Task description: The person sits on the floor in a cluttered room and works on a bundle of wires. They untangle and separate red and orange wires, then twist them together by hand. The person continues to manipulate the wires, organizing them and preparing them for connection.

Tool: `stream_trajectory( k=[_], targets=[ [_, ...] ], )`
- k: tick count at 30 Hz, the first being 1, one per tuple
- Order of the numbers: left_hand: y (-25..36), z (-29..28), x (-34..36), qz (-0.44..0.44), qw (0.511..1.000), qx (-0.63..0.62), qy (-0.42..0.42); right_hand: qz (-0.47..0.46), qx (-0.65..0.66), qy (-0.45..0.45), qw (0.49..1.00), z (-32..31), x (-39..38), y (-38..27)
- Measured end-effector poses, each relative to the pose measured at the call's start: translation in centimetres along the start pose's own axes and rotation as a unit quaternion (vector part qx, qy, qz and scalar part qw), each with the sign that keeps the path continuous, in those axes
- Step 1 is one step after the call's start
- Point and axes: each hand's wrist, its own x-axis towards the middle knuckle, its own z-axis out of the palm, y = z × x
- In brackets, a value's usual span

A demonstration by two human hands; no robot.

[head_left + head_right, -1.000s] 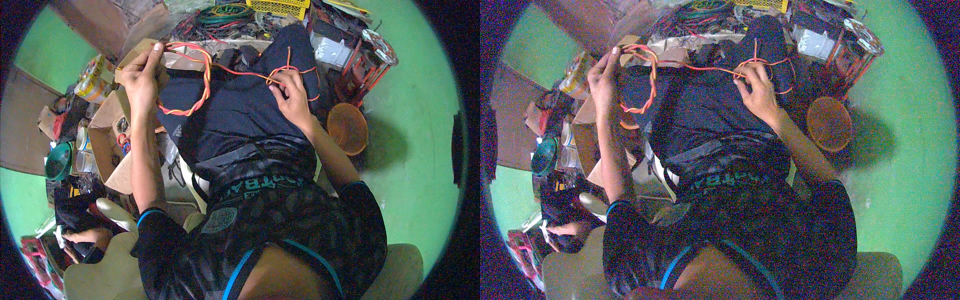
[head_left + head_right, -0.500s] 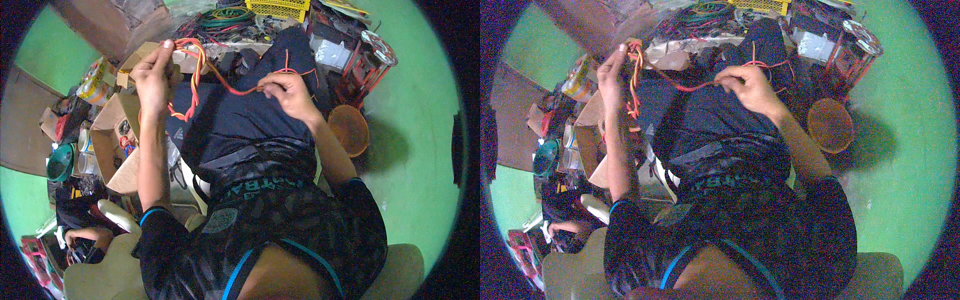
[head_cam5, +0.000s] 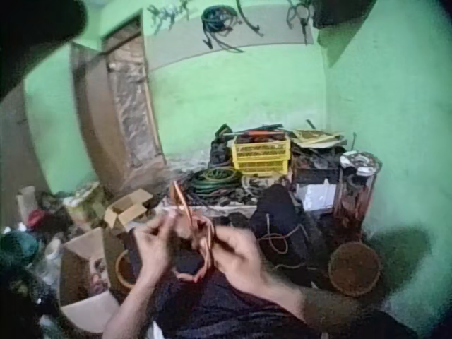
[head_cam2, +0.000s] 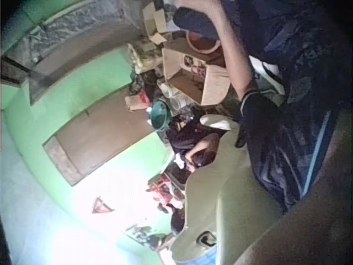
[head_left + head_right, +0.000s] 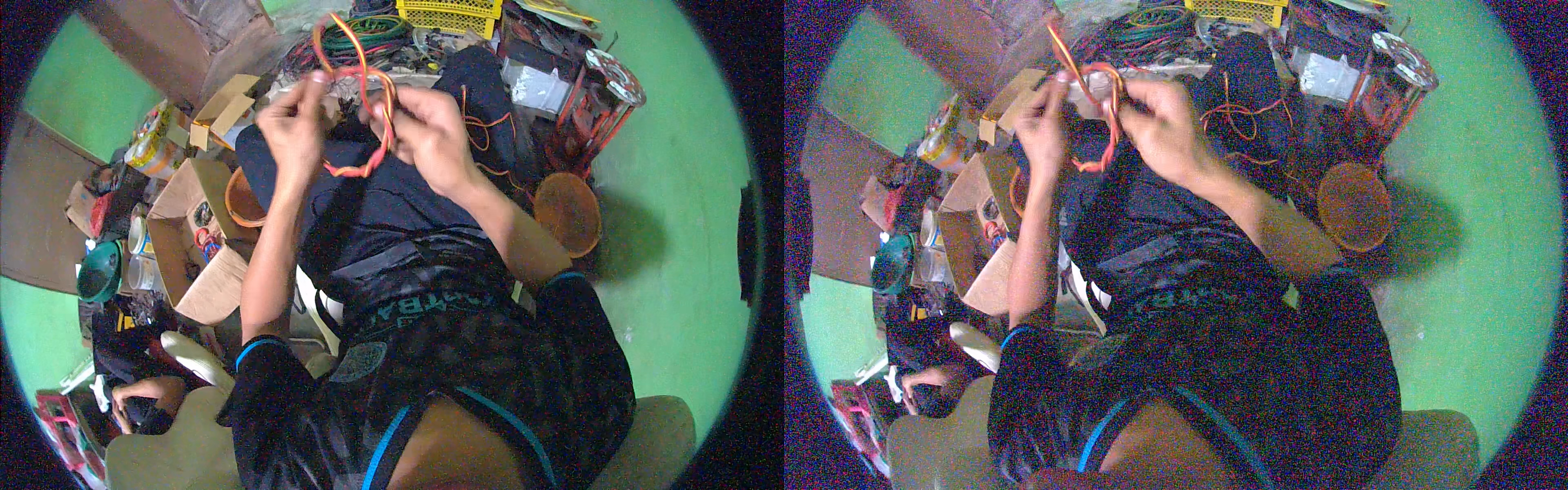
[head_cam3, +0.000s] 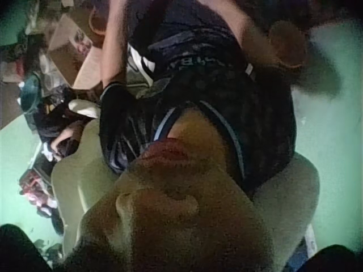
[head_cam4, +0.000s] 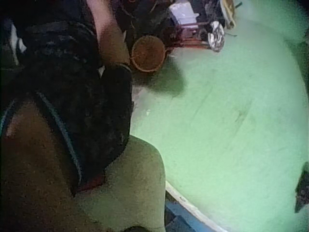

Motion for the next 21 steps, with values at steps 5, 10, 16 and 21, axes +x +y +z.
stream_trajectory(
  k=[5,10,16,21],
  targets=[
    [3.0,-3.0,3.5,0.082,0.988,0.105,0.078,-0.133,0.07,0.016,0.988,2.0,4.3,-1.3],
    [6.1,-5.2,5.6,0.171,0.948,0.217,0.156,-0.377,-0.323,0.012,0.868,4.9,8.3,-3.1],
    [3.6,-8.0,8.6,0.208,0.938,0.246,0.128,-0.13,-0.194,0.077,0.969,3.7,10.1,-6.6],
    [1.2,-12.0,9.6,0.161,0.958,0.234,0.05,0.065,0.096,-0.124,0.986,-3.2,6.4,-9.4]
  ],
)
